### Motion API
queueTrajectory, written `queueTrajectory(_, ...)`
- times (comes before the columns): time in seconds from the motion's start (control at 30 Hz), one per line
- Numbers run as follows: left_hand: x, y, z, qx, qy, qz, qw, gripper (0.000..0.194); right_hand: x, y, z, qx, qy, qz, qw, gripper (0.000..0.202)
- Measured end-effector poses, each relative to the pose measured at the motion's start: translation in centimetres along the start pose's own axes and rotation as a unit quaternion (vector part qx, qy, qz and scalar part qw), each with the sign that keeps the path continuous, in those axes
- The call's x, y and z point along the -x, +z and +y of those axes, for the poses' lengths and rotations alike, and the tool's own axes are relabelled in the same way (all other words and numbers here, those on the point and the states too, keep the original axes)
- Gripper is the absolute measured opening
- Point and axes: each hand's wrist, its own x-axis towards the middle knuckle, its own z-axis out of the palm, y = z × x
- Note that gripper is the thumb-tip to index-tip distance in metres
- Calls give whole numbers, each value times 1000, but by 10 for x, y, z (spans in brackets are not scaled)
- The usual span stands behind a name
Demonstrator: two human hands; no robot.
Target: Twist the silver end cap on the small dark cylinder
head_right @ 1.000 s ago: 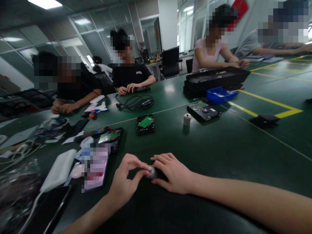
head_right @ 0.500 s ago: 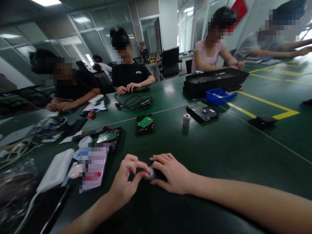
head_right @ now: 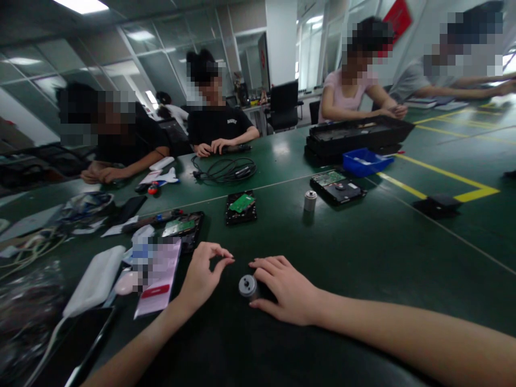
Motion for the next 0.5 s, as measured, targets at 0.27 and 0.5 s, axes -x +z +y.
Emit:
queueTrajectory(0.27, 2, 0, -5, -58, -22, -36, 997, 44, 0, 1, 1, -2, 2, 7, 1000, 45)
queueTrajectory(0.5, 2, -4, 8, 4, -6, 29, 1000, 18, 0, 1, 0, -7, -3, 14, 1000, 45)
